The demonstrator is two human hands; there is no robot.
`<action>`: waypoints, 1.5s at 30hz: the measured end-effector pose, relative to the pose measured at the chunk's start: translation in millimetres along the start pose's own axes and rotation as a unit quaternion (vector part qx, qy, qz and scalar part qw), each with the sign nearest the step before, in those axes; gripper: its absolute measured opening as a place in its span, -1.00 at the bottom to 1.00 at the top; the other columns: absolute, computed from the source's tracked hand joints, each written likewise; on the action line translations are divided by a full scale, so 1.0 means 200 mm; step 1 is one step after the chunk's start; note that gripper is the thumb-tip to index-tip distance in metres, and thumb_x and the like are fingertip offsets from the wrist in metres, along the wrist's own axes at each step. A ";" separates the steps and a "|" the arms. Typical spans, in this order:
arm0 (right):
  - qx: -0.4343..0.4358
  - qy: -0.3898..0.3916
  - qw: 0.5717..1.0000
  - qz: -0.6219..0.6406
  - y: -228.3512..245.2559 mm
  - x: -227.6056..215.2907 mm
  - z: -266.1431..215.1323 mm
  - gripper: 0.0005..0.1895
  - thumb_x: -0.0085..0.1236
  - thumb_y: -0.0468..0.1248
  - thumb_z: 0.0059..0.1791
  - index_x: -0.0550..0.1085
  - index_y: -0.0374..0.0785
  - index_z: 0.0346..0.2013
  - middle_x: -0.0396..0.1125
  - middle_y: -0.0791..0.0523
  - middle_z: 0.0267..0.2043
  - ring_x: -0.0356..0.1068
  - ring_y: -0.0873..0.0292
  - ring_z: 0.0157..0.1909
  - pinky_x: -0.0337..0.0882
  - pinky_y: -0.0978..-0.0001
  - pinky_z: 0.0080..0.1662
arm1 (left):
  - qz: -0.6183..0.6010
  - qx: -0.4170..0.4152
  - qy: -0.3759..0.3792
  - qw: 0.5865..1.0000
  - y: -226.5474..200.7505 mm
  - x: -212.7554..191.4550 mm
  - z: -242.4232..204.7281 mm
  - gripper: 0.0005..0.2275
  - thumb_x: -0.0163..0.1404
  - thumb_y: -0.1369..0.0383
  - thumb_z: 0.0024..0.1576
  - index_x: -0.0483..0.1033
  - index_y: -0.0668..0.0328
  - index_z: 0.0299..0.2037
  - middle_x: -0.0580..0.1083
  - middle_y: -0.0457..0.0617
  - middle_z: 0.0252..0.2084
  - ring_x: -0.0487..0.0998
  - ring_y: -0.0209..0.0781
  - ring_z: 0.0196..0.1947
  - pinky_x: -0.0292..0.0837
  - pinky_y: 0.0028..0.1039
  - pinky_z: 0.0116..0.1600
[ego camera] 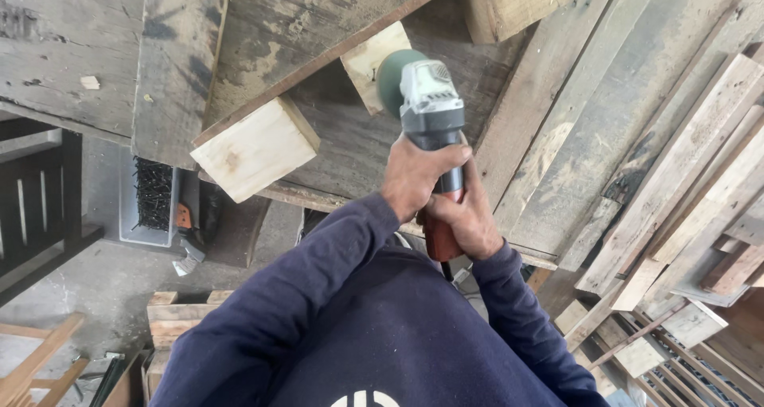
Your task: The person uses an angle grinder with a sanding disc to smooth the surfaces of several small wooden blocks arranged on a workbench. The person repositions the blocks as needed and continues sanding each one until the clip ends.
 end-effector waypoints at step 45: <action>0.011 0.126 0.987 -0.104 -0.07 0.23 0.09 0.19 0.32 -0.26 -0.23 -0.15 -0.15 0.57 0.19 -0.09 0.31 0.30 -0.01 0.31 0.37 0.11 0.29 | -0.166 0.018 -0.036 0.985 0.07 -0.28 -0.20 -0.72 0.26 0.34 0.07 0.53 0.33 -0.10 0.54 -0.02 -0.21 0.57 -0.27 -0.25 0.58 -0.42 -0.12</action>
Point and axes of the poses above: each hand's wrist, its own z-axis towards the middle knuckle, its own x-axis out of the palm, y = z × x, the point moved 8 cm from there along z, towards the middle knuckle
